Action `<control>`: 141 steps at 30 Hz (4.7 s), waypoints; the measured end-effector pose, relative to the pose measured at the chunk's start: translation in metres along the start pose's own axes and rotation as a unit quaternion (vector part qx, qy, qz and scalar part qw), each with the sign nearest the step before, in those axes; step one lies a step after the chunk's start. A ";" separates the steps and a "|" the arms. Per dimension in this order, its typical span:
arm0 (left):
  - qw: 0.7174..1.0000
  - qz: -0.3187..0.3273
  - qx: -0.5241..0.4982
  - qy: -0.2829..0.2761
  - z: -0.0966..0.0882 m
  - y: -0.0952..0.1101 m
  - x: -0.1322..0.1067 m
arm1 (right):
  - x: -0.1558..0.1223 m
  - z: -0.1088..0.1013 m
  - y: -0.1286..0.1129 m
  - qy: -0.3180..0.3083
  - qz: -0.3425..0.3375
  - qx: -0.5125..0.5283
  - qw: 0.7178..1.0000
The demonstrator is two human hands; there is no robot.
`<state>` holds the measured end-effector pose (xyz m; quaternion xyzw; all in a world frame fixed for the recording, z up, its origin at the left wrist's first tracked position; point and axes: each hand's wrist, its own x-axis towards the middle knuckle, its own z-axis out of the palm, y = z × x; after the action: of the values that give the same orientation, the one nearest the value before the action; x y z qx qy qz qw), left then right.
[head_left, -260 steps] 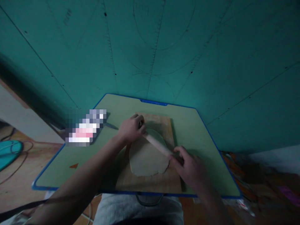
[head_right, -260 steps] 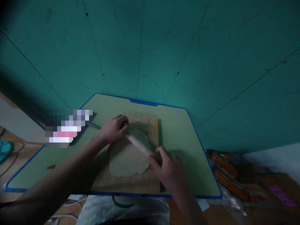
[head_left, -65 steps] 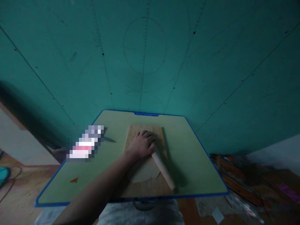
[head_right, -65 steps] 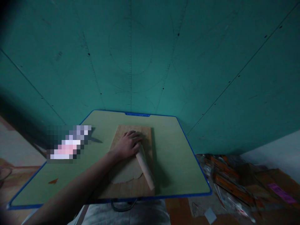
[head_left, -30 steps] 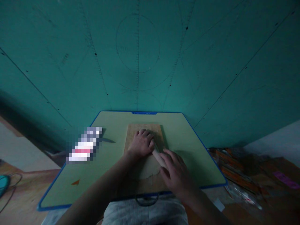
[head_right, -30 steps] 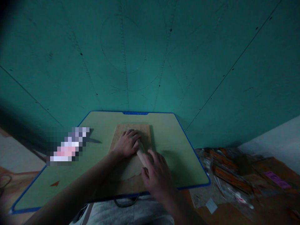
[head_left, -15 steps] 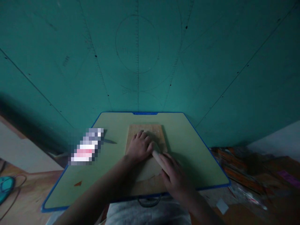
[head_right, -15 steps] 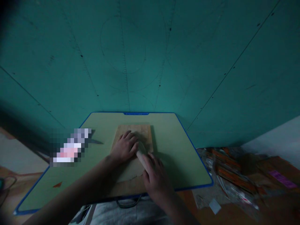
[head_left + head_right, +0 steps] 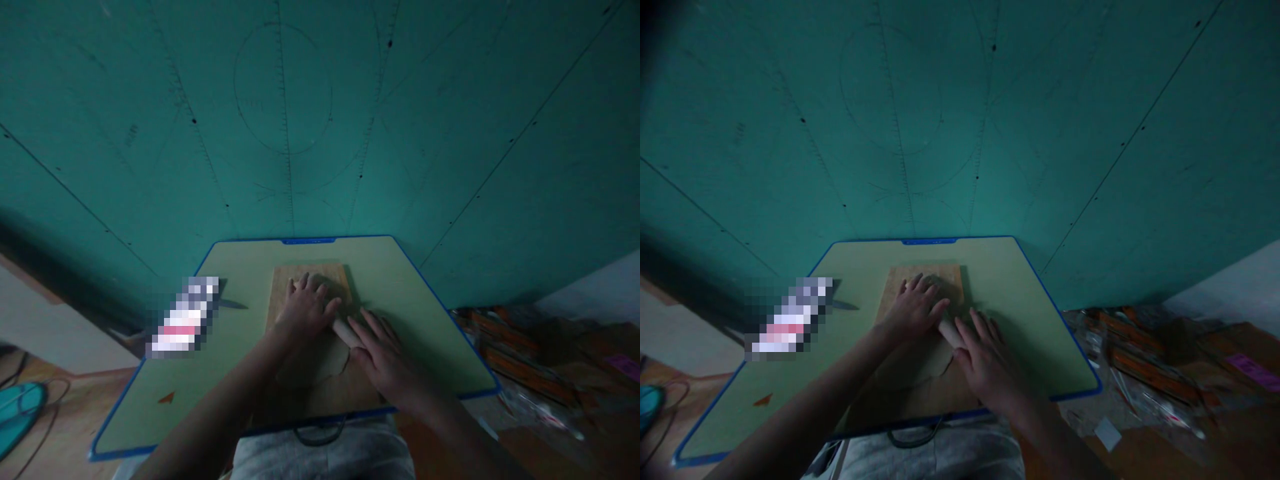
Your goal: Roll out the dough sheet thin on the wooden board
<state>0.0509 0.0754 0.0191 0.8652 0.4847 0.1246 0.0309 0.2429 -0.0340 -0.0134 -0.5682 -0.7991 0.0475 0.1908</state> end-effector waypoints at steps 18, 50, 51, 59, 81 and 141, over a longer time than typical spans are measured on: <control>0.995 0.050 0.052 0.064 0.001 -0.027 -0.071 | -0.010 -0.009 -0.034 0.010 -0.043 0.000 0.999; 0.999 -0.003 0.041 0.023 -0.004 -0.031 -0.045 | 0.068 -0.012 0.011 0.093 -0.017 -0.079 0.992; 0.999 -0.002 0.040 0.021 -0.005 -0.034 -0.038 | 0.075 -0.014 0.013 0.119 -0.019 -0.060 0.991; 0.988 -0.142 -0.012 0.059 -0.027 -0.052 -0.010 | 0.106 -0.033 0.010 0.270 -0.077 0.114 0.953; 0.911 -0.272 -0.294 0.100 -0.019 -0.081 -0.016 | 0.080 -0.005 0.020 0.021 -0.094 0.095 0.991; 0.916 -0.265 -0.287 0.095 -0.017 -0.084 -0.014 | 0.079 -0.015 0.014 -0.018 -0.103 -0.002 0.995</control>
<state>-0.0299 0.1067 0.0183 0.6433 0.6403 0.3268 0.2634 0.2385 0.0416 0.0159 -0.4821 -0.8568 0.0363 0.1793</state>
